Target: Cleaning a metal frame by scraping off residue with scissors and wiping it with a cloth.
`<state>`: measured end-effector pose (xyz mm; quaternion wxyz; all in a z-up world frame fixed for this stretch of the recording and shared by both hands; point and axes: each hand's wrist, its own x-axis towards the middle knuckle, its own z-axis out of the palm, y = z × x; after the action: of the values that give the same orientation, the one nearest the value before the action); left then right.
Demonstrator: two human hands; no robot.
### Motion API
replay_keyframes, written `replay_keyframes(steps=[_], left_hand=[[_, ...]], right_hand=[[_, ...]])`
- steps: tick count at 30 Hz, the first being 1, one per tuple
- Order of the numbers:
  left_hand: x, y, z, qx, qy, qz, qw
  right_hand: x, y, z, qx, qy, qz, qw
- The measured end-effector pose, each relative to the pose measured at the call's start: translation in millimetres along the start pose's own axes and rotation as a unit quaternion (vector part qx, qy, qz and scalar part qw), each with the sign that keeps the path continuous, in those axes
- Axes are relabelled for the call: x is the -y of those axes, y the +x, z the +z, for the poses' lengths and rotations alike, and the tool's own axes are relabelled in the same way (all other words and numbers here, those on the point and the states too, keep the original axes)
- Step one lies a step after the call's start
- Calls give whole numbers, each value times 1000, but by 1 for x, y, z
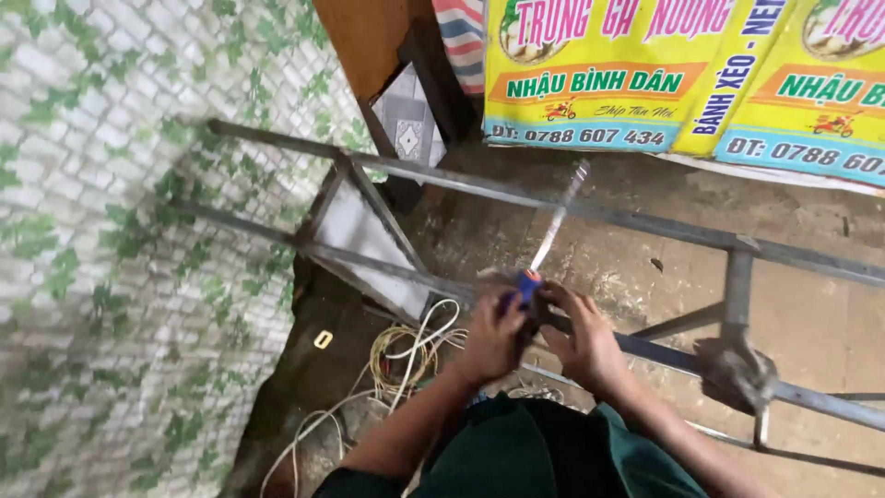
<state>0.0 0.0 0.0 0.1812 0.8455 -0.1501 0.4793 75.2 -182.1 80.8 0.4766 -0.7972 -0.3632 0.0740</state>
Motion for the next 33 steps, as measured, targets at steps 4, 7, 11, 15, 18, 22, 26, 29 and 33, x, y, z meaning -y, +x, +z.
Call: replay_keyframes(steps=[4,7,11,15,18,22,26,29,33], left_hand=[[-7,60,-36,-9,-85,-32,996],[17,19,-9,52,-111,2,992],[29,26,-40,94,-167,40,981],[38,29,-42,76,-127,80,986],[79,74,-98,352,-200,40,913],[161,22,-125,60,-174,68,981],[215,6,-181,88,-50,-59,993],[228,-3,-181,89,50,-104,989],[231,-28,-161,96,72,-152,981]], right_hand=[[-14,17,22,-18,-41,48,998],[-1,28,33,-44,-35,57,997],[35,55,26,-67,73,127,987],[89,109,13,-28,-166,125,978],[127,161,35,108,-249,162,949],[90,186,102,53,-324,-52,943],[110,208,134,74,-372,-73,923],[100,217,152,76,-388,-78,915],[88,222,159,83,-410,-63,906]])
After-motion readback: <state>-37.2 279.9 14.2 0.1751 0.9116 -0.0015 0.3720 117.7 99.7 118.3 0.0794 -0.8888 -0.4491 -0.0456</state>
